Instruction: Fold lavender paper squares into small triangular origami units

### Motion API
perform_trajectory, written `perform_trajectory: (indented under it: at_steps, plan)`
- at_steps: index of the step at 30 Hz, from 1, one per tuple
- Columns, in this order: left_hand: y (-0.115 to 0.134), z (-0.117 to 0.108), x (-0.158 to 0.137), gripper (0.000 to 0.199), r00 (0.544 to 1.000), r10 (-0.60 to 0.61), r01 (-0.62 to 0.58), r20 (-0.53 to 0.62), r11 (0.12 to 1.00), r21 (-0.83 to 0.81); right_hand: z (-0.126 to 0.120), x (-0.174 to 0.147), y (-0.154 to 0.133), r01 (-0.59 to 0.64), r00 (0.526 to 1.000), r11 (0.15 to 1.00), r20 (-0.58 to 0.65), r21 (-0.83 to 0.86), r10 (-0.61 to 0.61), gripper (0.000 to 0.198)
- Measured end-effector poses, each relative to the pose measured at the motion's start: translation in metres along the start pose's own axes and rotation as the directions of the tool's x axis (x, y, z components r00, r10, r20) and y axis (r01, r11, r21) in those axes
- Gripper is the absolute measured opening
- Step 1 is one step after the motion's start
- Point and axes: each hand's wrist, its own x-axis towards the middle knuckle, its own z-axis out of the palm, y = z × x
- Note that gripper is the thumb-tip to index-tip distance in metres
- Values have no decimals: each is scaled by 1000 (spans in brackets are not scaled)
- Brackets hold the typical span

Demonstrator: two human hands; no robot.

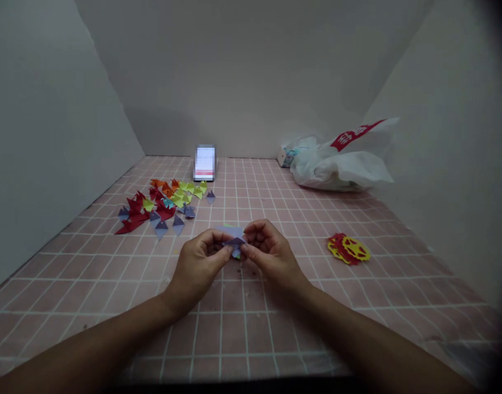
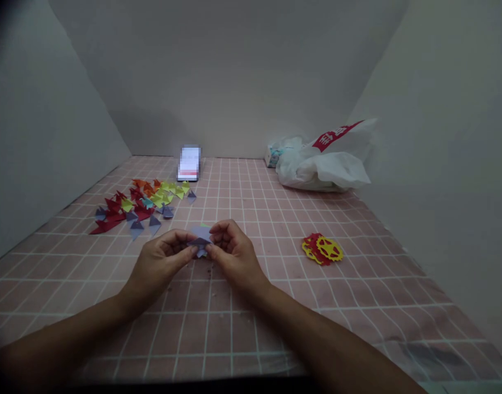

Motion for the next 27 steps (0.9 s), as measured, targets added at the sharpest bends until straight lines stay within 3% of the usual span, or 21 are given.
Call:
perform_trajectory:
  at_steps: [7, 15, 23, 27]
  plan:
    - [4, 1, 4, 12, 995, -88, 92, 42, 990, -103, 0, -1, -2, 24, 999, 999, -22, -48, -25, 15]
    - [-1, -2, 4, 14, 993, -102, 106, 53, 990, -92, 0, 0, -1, -17, 999, 1000, 38, -3, 17, 25]
    - [-5, -3, 6, 16, 979, -168, 184, 119, 972, -148, 1, -2, -4, -41, 999, 999, -15, 16, 41, 18]
    - [-5, -5, 8, 18, 977, -179, 192, 113, 975, -116, -1, -2, -3, -47, 999, 997, -8, -61, 46, 13]
